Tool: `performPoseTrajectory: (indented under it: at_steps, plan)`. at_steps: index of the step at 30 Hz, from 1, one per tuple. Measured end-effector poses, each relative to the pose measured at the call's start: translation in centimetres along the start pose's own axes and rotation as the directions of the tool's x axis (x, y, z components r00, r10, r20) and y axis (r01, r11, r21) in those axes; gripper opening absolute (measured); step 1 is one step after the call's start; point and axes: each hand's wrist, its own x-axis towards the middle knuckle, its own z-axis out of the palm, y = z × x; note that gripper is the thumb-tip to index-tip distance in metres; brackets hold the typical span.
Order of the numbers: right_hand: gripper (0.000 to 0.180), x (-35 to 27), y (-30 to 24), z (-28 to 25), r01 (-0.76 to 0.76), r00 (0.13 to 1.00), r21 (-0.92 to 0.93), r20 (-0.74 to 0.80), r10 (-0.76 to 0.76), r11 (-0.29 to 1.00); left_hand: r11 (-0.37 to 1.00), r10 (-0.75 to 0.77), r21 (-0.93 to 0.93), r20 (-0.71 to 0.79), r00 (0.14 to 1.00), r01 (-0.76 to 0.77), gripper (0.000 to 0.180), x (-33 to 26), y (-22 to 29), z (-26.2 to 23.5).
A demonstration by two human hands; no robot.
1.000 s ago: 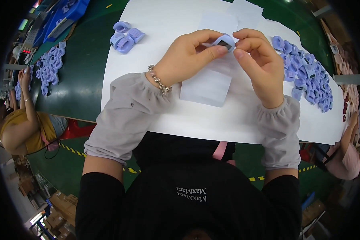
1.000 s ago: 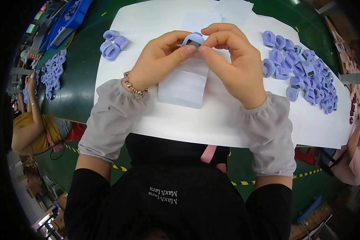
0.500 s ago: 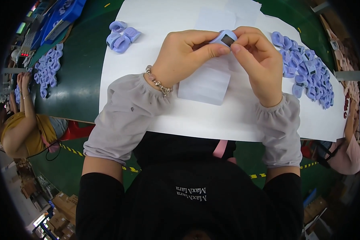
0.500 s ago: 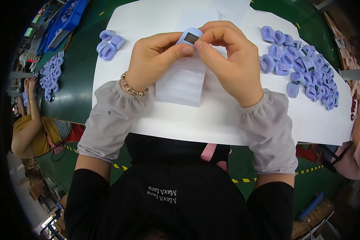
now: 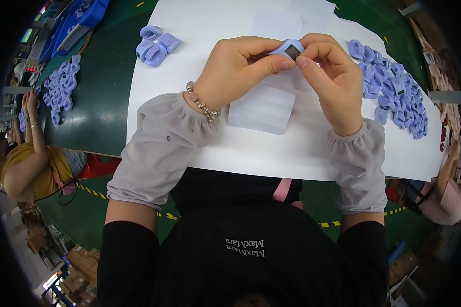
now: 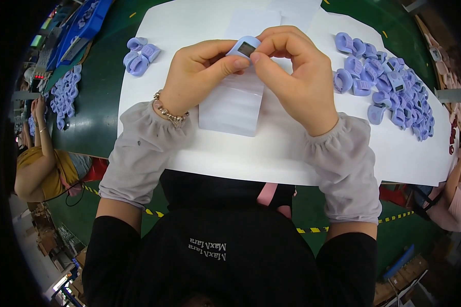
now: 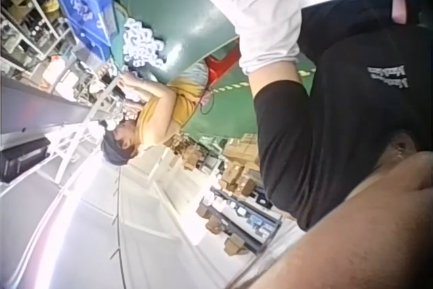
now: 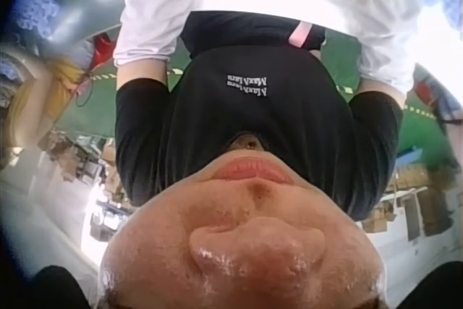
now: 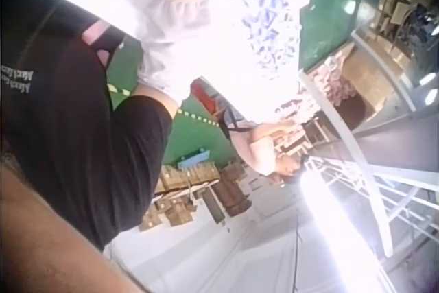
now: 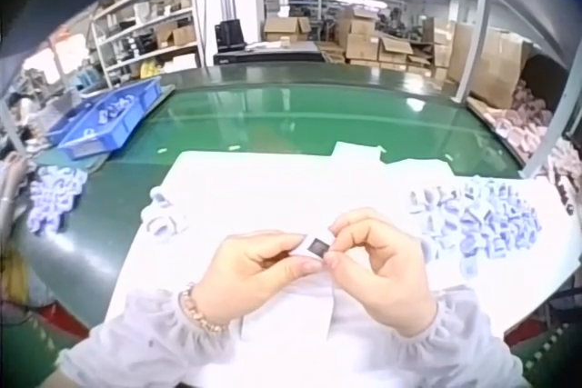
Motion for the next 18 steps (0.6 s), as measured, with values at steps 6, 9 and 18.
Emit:
performPoseTrajectory:
  at_steps: [6,9,18]
  plan:
    - [0.007,-0.02,0.00,0.07,-0.008,1.000,-0.001,-0.009,0.008,1.000,1.000,-0.009,0.001,-0.007,1.000,0.009,0.025,-0.01,-0.10,0.06]
    - [0.007,-0.01,0.23,0.02,0.020,1.000,-0.023,-0.007,-0.021,1.000,1.000,0.000,0.027,-0.006,1.000,0.000,0.025,-0.04,-0.07,0.08]
    - [0.011,-0.10,0.12,0.44,-0.004,0.994,-0.048,-0.109,-0.001,0.999,0.999,-0.002,-0.052,0.020,1.000,0.003,0.027,-0.08,-0.38,0.20]
